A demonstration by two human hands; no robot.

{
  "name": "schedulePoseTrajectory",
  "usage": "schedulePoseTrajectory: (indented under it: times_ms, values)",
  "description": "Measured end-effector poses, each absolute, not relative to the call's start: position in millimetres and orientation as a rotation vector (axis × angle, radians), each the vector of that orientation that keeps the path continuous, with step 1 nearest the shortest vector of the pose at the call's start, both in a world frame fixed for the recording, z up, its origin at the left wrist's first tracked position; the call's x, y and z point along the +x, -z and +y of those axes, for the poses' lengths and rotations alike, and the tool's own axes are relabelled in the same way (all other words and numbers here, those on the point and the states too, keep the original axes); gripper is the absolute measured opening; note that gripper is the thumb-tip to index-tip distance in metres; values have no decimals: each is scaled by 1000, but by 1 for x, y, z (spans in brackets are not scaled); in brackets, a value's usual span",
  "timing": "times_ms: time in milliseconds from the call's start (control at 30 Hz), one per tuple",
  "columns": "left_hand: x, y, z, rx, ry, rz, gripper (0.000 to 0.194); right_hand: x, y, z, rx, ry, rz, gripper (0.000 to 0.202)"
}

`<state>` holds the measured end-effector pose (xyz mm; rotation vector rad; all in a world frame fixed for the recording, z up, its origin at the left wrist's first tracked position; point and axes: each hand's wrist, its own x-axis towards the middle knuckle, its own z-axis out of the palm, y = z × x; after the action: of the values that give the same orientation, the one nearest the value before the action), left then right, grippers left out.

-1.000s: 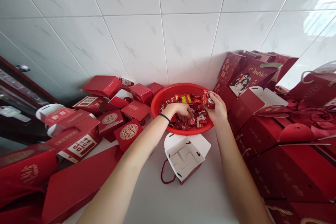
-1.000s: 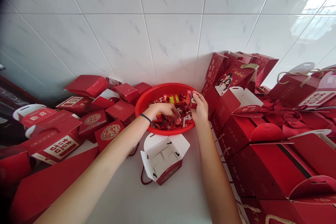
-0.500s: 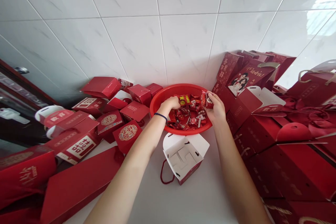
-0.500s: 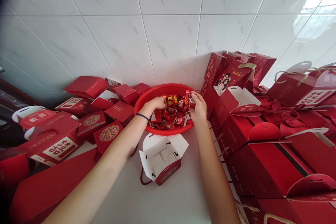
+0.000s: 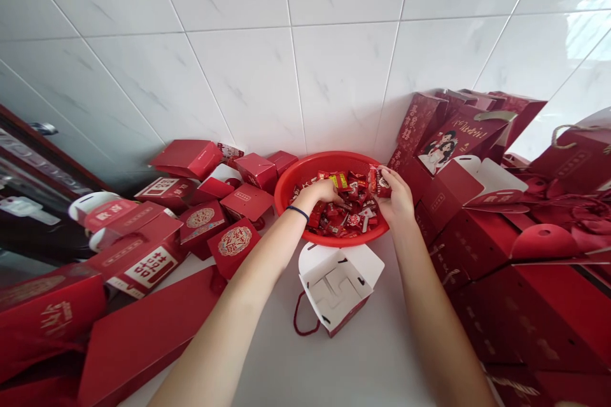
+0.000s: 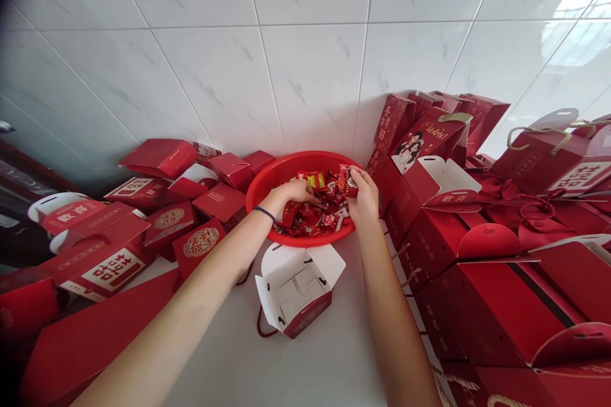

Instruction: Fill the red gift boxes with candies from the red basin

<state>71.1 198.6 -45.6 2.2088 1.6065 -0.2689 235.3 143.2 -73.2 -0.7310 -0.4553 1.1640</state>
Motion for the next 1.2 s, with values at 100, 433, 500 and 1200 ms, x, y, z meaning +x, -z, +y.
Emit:
schedulePoseTrajectory:
  times_ms: [100,433,500,1200]
  values:
    - [75,49,198,2246,306,1499,26,236,75,144,-722,-1168,-470,12]
    - [99,58,188,2281,377,1553,51,237,67,142,-765,-1279,-398,13]
    - [98,58,187,2270,328,1546,47,237,66,141,-767,-1289,-423,17]
    - [74,38,185,2082,36,1153,14,239,69,141,-733,-1277,-566,30]
